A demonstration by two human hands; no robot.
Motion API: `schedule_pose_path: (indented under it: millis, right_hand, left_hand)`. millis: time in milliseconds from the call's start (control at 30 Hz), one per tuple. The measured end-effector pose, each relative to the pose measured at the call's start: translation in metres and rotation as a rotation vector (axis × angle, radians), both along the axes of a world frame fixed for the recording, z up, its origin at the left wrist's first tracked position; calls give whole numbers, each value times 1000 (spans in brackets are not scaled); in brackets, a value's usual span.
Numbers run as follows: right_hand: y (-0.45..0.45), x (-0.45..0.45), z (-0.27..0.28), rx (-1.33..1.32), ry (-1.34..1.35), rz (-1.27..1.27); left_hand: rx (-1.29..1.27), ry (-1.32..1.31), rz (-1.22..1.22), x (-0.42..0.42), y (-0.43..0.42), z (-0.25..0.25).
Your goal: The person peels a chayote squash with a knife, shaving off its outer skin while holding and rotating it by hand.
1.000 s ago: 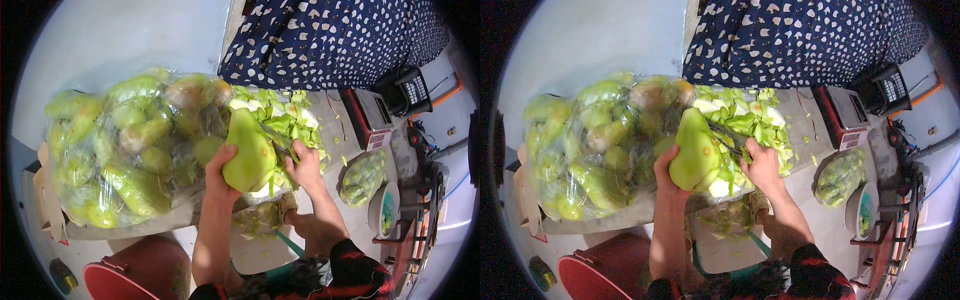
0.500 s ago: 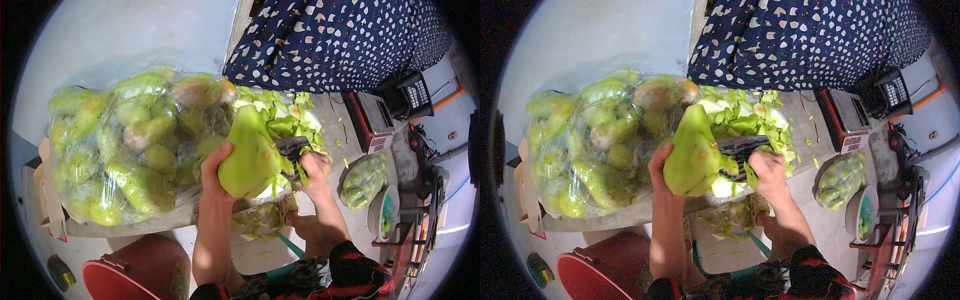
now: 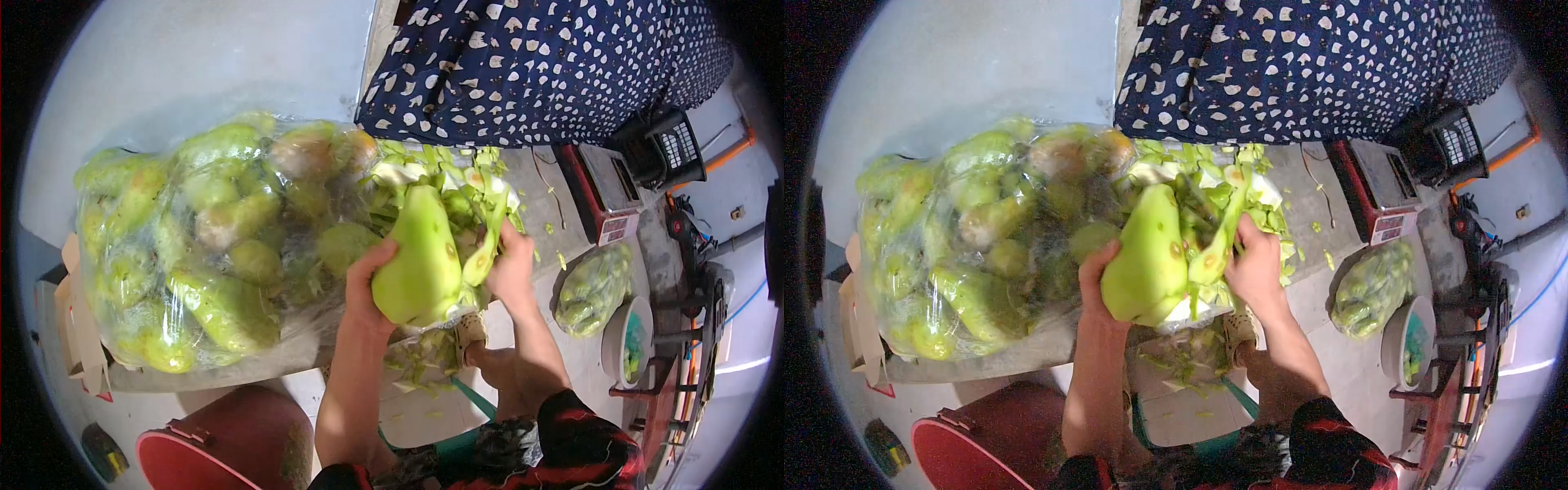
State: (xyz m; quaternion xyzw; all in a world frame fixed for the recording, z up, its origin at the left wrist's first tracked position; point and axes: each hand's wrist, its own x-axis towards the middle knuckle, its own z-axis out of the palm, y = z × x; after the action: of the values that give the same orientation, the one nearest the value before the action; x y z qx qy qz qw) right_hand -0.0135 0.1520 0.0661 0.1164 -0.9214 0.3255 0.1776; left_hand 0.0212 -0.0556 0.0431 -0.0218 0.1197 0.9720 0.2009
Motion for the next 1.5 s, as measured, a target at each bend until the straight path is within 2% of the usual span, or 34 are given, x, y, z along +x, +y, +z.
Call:
schedule_pose_path:
  millis: [67, 100, 133, 167, 200, 300, 400, 467, 533, 600, 667, 733, 933, 1000, 1033, 1067, 1133, 1167, 1233, 1333, 1367, 1400, 1500]
  right_hand:
    - [9, -8, -6, -52, -41, -4]
    - [12, -15, -13, -201, -44, -20]
    - [15, -19, -18, -350, -47, -35]
    - [23, -18, -18, -497, -187, -108]
    - [18, -15, -3, -650, -315, -197]
    - [20, -15, 7, -652, -334, -266]
    - [2, 4, 17, -127, 270, -125]
    - [5, 17, 16, 93, 359, 189]
    - [-1, 15, 15, 40, 398, 549]
    - [-16, 21, 13, 69, 486, 611]
    - [-24, 27, 17, 92, 505, 629]
    - [-26, 30, 19, 116, 506, 629]
    - [-29, 32, 21, 157, 480, 680]
    - [-26, 22, 8, 82, 431, 529]
    - [-22, 16, 4, 158, 325, 392]
    - [-19, 13, 1, 99, 336, 365]
    - [-15, 15, 5, 142, 308, 396]
    - [-13, 18, 8, 141, 305, 396]
    - [-14, 26, 20, 140, 352, 589]
    - [-14, 30, 17, 89, 433, 619]
    - [-12, 29, 19, 107, 350, 583]
    - [-12, 23, 7, 182, 339, 419]
    - [-10, 11, -3, 185, 262, 313]
  left_hand:
    - [140, 94, 26, -5, 2, -7]
    - [140, 95, 25, -6, 4, -9]
    - [157, -17, 92, -5, 5, -12]
    - [174, -131, 160, -5, 6, -13]
    - [174, -131, 161, -5, 6, -11]
    - [96, -166, 215, -8, 7, -3]
    - [17, -234, 292, -13, 8, -2]
    - [-5, -238, 282, -13, 7, -2]
    - [-24, -244, 283, -12, 6, 6]
    - [-44, -247, 286, -10, 4, 8]
    - [-102, -134, 264, -8, 0, 5]
    - [-48, -139, 267, -5, 2, 12]
    - [-103, -119, 283, -5, 0, 9]
    - [-159, -110, 314, -5, 0, 9]
    - [-159, -108, 311, -5, 0, 9]
    - [-135, -118, 333, -6, 0, 7]
    - [-103, -129, 368, -9, -2, 8]
    - [-134, -83, 336, -7, -4, 12]
    - [-167, -38, 297, -7, -5, 12]
    - [-117, -11, 205, -8, -3, 6]
    - [-123, -21, 226, -7, -1, 7]
    - [-126, -28, 246, -7, 1, 8]
    - [-141, -123, 299, -6, 2, 11]
